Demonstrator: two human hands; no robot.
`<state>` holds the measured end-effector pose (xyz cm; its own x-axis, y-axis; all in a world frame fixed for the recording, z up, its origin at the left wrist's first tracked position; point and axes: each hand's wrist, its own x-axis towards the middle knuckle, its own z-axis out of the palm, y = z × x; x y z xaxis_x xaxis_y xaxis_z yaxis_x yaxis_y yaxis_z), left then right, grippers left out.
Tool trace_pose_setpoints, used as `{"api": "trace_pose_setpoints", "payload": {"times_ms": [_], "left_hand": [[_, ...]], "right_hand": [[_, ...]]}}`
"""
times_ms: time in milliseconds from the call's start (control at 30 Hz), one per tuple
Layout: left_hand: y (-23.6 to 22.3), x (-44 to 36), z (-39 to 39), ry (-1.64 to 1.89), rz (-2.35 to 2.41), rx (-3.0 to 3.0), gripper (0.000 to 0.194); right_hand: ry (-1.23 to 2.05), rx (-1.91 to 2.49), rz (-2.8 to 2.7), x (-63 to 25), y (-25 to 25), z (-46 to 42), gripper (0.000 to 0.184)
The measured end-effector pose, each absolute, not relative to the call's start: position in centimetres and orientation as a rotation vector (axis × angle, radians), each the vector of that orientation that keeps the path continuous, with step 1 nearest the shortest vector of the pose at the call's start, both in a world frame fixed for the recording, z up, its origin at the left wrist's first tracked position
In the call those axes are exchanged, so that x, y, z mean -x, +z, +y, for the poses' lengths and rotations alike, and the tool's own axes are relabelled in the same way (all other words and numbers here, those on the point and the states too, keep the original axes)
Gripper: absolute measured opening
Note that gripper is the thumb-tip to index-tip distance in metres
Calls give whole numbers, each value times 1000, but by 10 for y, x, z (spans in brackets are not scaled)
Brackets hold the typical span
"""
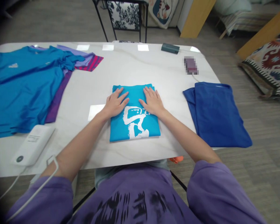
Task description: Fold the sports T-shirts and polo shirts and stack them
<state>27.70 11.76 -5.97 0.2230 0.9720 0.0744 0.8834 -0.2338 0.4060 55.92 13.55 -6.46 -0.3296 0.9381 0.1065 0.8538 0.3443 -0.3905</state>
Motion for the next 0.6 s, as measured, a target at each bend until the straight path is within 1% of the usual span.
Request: {"api": "trace_pose_setpoints", "payload": {"times_ms": [67, 133, 200, 267, 333, 400, 500, 600], "left_hand": [[-58, -266, 124, 622, 1965, -2092, 73], [-58, -255, 132, 677, 2175, -1918, 74], [-58, -247, 142, 595, 2234, -1825, 71], [-57, -244, 150, 506, 2181, -1826, 63], [-54, -247, 156, 495, 2068, -1815, 52], [-49, -253, 156, 580, 1946, -1747, 46], [-35, -263, 146, 748, 1821, -1669, 47], [-11, -276, 123, 1012, 1670, -1647, 49]], "right_hand": [[326, 1735, -2078, -566, -62, 143, 91], [321, 1904, -1888, -575, -60, 151, 93], [394, 2042, -1811, -581, -58, 159, 85], [481, 2084, -1851, -583, -57, 165, 70], [553, 2017, -1922, -580, -56, 170, 53], [676, 1880, -1924, -575, -55, 172, 42], [842, 1655, -1801, -570, -49, 165, 40], [871, 1461, -1687, -575, -35, 142, 47]]}}
